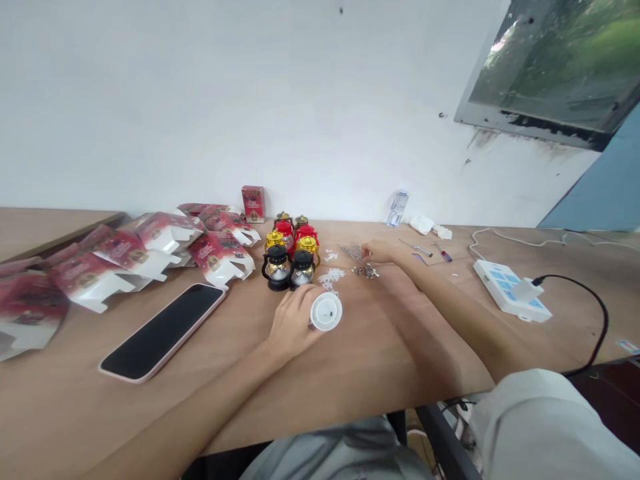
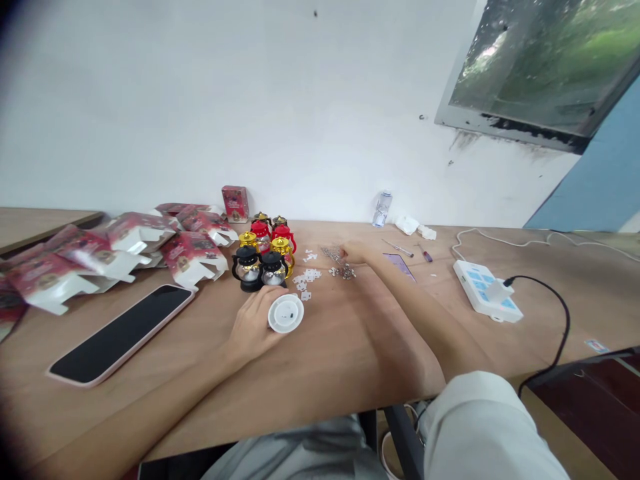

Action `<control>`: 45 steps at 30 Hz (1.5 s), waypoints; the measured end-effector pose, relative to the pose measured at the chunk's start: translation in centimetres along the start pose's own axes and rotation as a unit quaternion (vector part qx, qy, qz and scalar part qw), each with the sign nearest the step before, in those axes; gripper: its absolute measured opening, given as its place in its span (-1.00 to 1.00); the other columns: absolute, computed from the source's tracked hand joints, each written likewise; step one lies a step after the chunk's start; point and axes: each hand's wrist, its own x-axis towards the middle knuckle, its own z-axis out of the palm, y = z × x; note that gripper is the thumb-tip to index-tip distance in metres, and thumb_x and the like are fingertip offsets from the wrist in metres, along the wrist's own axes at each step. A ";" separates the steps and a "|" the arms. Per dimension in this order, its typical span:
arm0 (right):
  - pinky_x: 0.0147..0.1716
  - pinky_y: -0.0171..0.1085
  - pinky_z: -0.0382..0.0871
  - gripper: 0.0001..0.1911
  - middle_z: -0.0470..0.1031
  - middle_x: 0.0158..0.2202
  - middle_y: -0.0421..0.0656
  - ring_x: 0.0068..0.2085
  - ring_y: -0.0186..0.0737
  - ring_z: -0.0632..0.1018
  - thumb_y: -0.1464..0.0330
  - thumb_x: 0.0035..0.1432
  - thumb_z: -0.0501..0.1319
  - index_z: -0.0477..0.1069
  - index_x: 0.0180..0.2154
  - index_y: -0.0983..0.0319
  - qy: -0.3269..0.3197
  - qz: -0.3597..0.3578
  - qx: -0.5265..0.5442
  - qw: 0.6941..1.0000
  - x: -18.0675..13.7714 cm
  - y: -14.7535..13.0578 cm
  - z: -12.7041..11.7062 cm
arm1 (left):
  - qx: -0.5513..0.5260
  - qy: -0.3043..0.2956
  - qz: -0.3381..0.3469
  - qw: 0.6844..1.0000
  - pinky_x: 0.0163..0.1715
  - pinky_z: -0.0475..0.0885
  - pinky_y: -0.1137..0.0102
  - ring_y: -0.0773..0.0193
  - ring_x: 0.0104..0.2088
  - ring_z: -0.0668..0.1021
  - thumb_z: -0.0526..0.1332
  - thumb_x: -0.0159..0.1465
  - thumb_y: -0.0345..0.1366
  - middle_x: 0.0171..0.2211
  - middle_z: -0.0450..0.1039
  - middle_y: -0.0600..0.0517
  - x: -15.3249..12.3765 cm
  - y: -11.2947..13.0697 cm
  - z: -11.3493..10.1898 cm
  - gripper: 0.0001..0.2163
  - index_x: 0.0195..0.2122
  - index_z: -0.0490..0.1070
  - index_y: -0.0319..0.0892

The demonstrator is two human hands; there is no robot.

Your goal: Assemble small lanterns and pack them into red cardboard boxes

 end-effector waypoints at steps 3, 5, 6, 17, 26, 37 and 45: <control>-0.44 -0.38 0.21 -0.87 0.58 -0.33 -0.15 -0.35 -0.25 0.51 0.40 0.02 0.20 0.53 -0.37 0.22 -0.011 -0.011 -0.012 1.000 -0.2 -0.3 0.3 | 0.002 -0.004 -0.001 1.000 -0.21 0.36 0.31 0.13 -0.16 0.48 0.12 0.17 -0.23 -0.15 0.41 -0.12 0.0 0.1 -0.1 -0.68 -0.05 0.24 -0.19; -0.44 -0.38 0.21 -0.86 0.58 -0.37 -0.16 -0.36 -0.25 0.51 0.44 0.01 0.19 0.53 -0.42 0.21 -0.013 -0.019 -0.020 1.000 -0.1 -0.5 0.7 | 0.002 -0.004 -0.001 1.000 -0.22 0.36 0.31 0.13 -0.18 0.48 0.12 0.17 -0.22 -0.15 0.41 -0.12 0.0 0.1 -0.1 -0.68 -0.06 0.25 -0.20; -0.43 -0.37 0.21 -0.86 0.58 -0.37 -0.14 -0.35 -0.24 0.51 0.45 0.00 0.18 0.53 -0.44 0.22 -0.011 -0.021 -0.024 0.999 0.0 -0.5 0.9 | 0.001 -0.004 -0.003 1.000 -0.22 0.36 0.31 0.13 -0.18 0.48 0.12 0.17 -0.22 -0.16 0.41 -0.11 0.0 0.1 -0.1 -0.69 -0.07 0.26 -0.20; -0.35 -0.33 0.19 -0.84 0.52 -0.26 0.00 -0.30 -0.19 0.48 0.40 0.16 0.07 0.35 -0.22 0.29 0.118 0.038 0.010 0.992 -0.4 0.3 0.1 | -0.013 0.017 -0.007 1.000 -0.20 0.38 0.31 0.14 -0.14 0.48 0.12 0.19 -0.25 -0.17 0.41 -0.10 0.0 0.0 0.2 -0.71 -0.07 0.24 -0.19; -0.29 -0.33 0.23 -0.78 0.48 -0.19 0.00 -0.23 -0.21 0.46 0.43 0.25 -0.11 0.22 -0.13 0.30 0.236 0.084 0.094 0.963 -0.3 2.1 0.4 | -0.013 0.009 -0.010 1.000 -0.22 0.39 0.32 0.15 -0.16 0.49 0.12 0.18 -0.28 -0.18 0.42 -0.09 0.0 0.0 0.1 -0.74 -0.10 0.25 -0.17; -0.26 -0.32 0.22 -0.76 0.51 -0.20 0.00 -0.22 -0.19 0.47 0.43 0.22 -0.04 0.33 -0.14 0.31 0.221 0.092 0.085 0.967 -0.4 2.3 0.3 | 0.007 0.013 -0.003 1.000 -0.24 0.39 0.31 0.14 -0.18 0.49 0.12 0.17 -0.29 -0.18 0.42 -0.10 0.0 -0.1 0.2 -0.73 -0.10 0.24 -0.18; -0.20 -0.31 0.23 -0.74 0.53 -0.16 0.02 -0.16 -0.16 0.49 0.48 0.19 -0.01 0.40 -0.16 0.31 0.161 0.114 0.039 0.980 -0.4 2.5 1.0 | -0.017 0.021 -0.006 1.000 -0.23 0.41 0.34 0.16 -0.14 0.48 0.12 0.17 -0.32 -0.15 0.41 -0.08 0.1 -0.1 0.1 -0.72 -0.08 0.22 -0.16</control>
